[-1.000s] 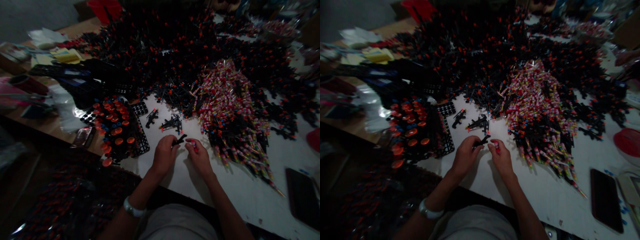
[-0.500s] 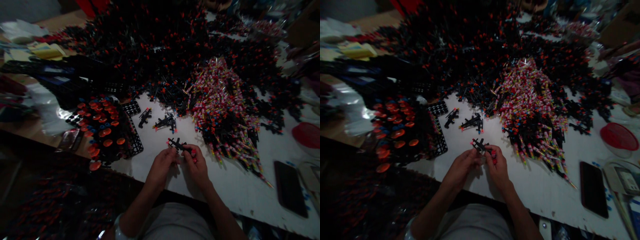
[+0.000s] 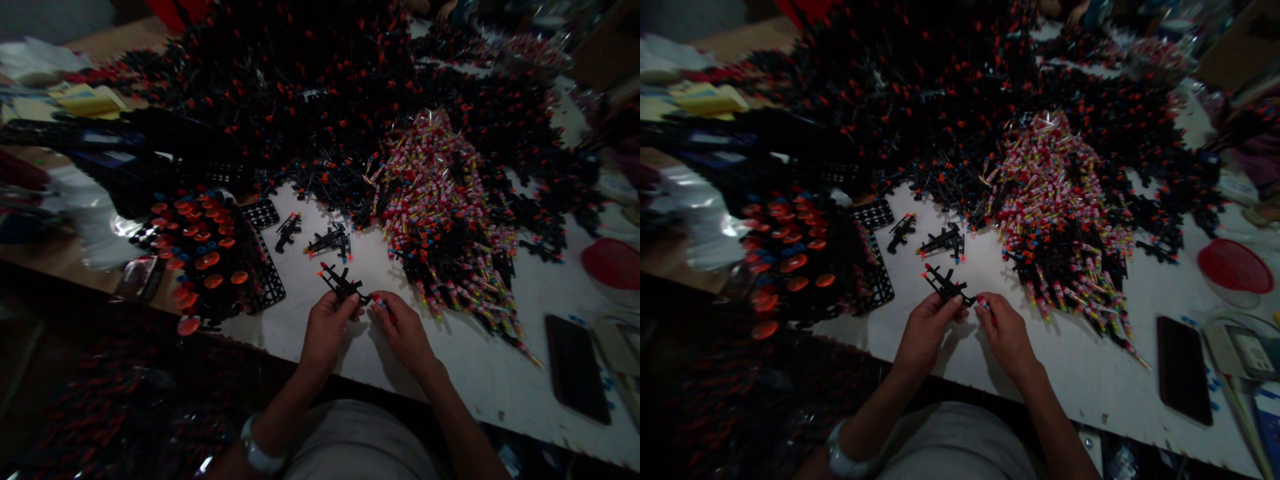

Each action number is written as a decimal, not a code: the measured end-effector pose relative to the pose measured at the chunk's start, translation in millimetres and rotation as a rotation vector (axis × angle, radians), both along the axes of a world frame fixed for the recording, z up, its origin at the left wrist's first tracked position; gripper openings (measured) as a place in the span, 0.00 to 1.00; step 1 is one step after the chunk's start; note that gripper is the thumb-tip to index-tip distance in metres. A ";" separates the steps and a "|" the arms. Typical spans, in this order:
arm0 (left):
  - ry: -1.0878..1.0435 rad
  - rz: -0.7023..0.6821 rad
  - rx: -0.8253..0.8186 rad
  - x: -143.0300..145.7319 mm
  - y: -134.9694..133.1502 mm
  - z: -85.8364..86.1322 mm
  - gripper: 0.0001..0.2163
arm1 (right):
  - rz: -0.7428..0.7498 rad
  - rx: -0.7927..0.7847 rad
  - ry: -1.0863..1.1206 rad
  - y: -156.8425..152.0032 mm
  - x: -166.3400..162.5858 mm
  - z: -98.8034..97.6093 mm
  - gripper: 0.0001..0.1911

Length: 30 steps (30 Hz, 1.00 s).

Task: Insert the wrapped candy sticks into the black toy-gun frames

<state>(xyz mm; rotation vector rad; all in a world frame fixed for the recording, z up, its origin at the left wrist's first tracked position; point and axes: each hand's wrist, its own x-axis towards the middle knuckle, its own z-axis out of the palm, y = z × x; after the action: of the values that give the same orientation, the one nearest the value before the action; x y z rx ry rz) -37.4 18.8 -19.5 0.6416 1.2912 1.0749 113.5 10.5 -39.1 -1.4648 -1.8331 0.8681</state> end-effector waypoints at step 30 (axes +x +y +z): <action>-0.031 0.007 0.050 9.5 -7.4 2.2 0.10 | -0.021 -0.073 -0.207 -2.4 -5.3 9.5 0.13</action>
<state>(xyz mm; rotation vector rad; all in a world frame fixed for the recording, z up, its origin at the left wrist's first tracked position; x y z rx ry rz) -27.9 11.4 -17.2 0.6558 1.2442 1.1213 108.1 8.1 -29.5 -1.6701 -1.9485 0.8055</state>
